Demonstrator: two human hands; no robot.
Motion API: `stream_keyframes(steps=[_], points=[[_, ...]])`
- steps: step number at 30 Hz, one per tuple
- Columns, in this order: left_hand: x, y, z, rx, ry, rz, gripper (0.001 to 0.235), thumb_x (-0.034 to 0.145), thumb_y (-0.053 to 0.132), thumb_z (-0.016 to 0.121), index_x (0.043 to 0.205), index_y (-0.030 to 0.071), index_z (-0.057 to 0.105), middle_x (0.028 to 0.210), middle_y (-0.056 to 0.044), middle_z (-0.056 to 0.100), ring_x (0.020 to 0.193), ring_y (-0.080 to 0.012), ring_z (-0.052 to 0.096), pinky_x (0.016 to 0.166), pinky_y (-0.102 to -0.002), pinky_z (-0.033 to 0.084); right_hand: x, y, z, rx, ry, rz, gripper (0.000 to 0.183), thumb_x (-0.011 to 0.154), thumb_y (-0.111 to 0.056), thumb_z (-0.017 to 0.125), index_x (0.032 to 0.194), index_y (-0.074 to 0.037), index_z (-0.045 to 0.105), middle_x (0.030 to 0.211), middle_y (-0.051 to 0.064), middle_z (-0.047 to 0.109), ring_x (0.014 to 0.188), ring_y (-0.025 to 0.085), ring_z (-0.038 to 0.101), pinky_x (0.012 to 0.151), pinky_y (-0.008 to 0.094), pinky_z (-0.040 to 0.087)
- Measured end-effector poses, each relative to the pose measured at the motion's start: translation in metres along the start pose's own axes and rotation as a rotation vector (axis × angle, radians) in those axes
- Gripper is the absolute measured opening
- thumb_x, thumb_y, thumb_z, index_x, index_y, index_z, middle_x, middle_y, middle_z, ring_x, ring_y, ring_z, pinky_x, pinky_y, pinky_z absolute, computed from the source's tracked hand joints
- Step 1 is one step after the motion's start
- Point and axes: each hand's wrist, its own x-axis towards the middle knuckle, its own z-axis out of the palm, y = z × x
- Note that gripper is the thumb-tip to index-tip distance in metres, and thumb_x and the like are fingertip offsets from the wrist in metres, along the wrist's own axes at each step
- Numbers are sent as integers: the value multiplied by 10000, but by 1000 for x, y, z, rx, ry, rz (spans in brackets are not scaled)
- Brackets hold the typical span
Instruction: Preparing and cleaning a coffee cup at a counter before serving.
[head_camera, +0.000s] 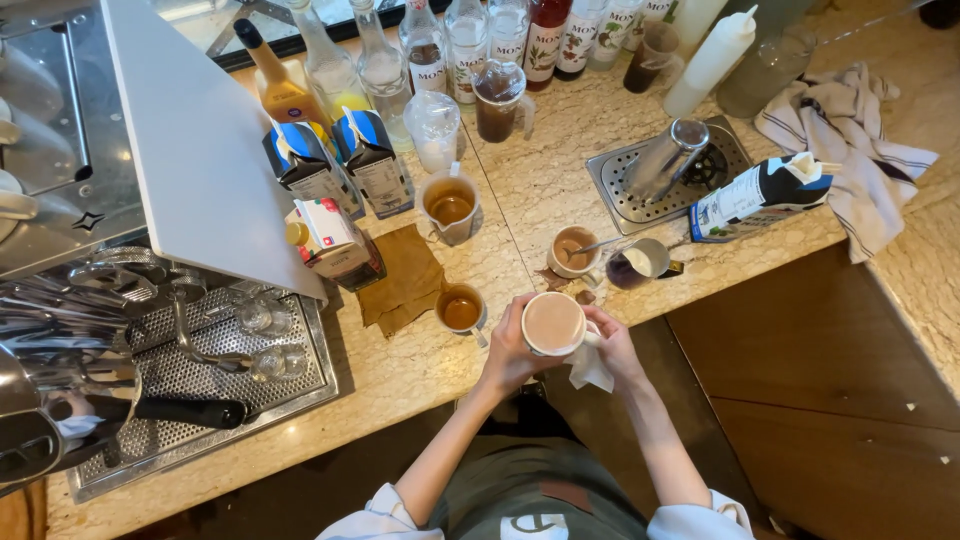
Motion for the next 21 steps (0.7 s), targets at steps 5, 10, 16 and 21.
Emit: stream_keyframes(steps=[5, 10, 16, 21], points=[[3, -1, 2, 10, 3, -58, 853, 508, 276, 955, 1259, 182, 563, 1123, -63, 690, 1067, -303, 695, 902, -448, 574, -1, 15, -8, -54, -12, 49, 454, 826, -86, 795, 1255, 3, 677, 1045, 82, 740, 851, 111, 701, 768, 300, 610], [8, -6, 5, -30, -3, -154, 870, 516, 265, 957, 1282, 181, 553, 1164, -90, 681, 1104, -351, 684, 945, -495, 554, -14, 5, -7, -121, 47, 133, 369, 839, -115, 807, 1187, -24, 724, 905, 71, 742, 766, 111, 704, 705, 305, 618], [16, -9, 11, 4, 36, -262, 896, 516, 270, 946, 1297, 209, 511, 1231, -91, 660, 1146, -380, 662, 971, -546, 541, -27, -21, -5, -388, -40, 196, 323, 789, -122, 875, 1088, -22, 807, 955, 78, 769, 862, 114, 649, 830, 307, 577], [17, -31, 24, 36, 123, -361, 911, 528, 296, 961, 1312, 211, 505, 1263, -103, 650, 1195, -390, 637, 1016, -556, 511, -15, -34, -27, -874, 192, 138, 311, 832, -256, 808, 1141, -286, 816, 1048, 47, 797, 1043, 227, 735, 924, 353, 566]])
